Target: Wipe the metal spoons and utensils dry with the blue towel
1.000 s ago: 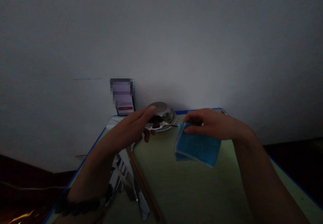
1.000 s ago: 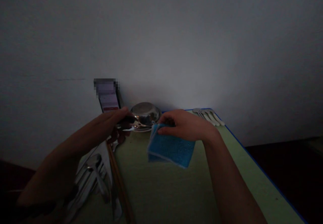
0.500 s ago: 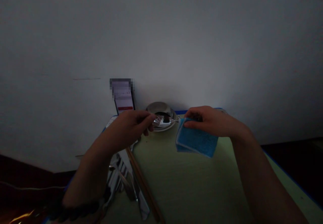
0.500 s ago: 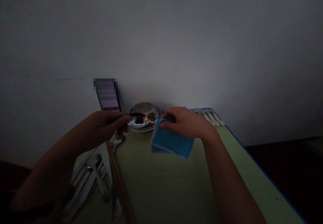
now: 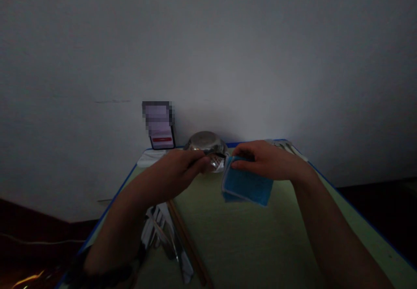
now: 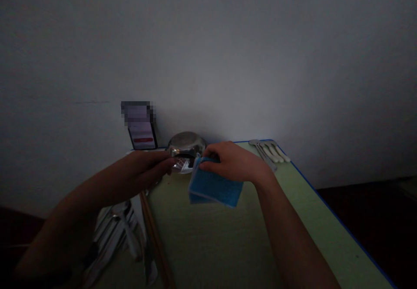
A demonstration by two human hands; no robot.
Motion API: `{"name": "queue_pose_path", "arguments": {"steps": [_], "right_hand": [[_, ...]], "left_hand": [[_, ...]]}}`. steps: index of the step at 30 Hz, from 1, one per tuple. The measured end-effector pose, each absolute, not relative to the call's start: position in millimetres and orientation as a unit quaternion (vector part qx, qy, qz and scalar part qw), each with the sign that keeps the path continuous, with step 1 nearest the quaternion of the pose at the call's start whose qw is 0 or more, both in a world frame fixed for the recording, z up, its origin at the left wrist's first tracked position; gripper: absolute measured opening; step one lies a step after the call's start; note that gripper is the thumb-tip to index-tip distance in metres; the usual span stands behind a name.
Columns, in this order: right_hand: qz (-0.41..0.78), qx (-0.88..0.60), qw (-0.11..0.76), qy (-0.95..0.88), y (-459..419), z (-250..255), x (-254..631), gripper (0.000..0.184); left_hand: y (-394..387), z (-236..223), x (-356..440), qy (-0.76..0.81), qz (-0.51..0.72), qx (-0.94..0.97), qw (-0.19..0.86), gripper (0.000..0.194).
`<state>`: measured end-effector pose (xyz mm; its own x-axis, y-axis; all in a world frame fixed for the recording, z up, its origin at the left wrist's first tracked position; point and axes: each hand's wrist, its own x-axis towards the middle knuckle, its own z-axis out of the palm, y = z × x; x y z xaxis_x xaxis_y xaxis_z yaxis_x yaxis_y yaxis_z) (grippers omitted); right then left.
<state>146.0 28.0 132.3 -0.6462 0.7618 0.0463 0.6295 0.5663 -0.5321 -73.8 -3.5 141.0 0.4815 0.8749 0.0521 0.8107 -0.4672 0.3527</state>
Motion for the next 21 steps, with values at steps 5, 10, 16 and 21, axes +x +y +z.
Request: {"name": "queue_pose_path", "arguments": {"steps": [5,10,16,21], "right_hand": [[0.224,-0.399,0.146,-0.877,28.1,132.2,144.7,0.028],[0.226,-0.404,0.154,-0.873,26.9,132.4,143.1,0.027],[0.219,-0.391,0.172,-0.877,27.5,132.1,140.9,0.026],[0.233,-0.377,0.190,-0.876,26.7,131.4,138.2,0.022]], "left_hand": [[-4.2,142.1,-72.3,0.489,0.115,0.850,0.157,0.035],[-4.5,144.2,-71.1,0.488,0.112,0.850,0.162,0.034],[-5.3,143.7,-69.2,0.473,0.106,0.858,0.168,0.033],[-5.7,142.1,-66.9,0.461,0.120,0.861,0.179,0.030]]}}
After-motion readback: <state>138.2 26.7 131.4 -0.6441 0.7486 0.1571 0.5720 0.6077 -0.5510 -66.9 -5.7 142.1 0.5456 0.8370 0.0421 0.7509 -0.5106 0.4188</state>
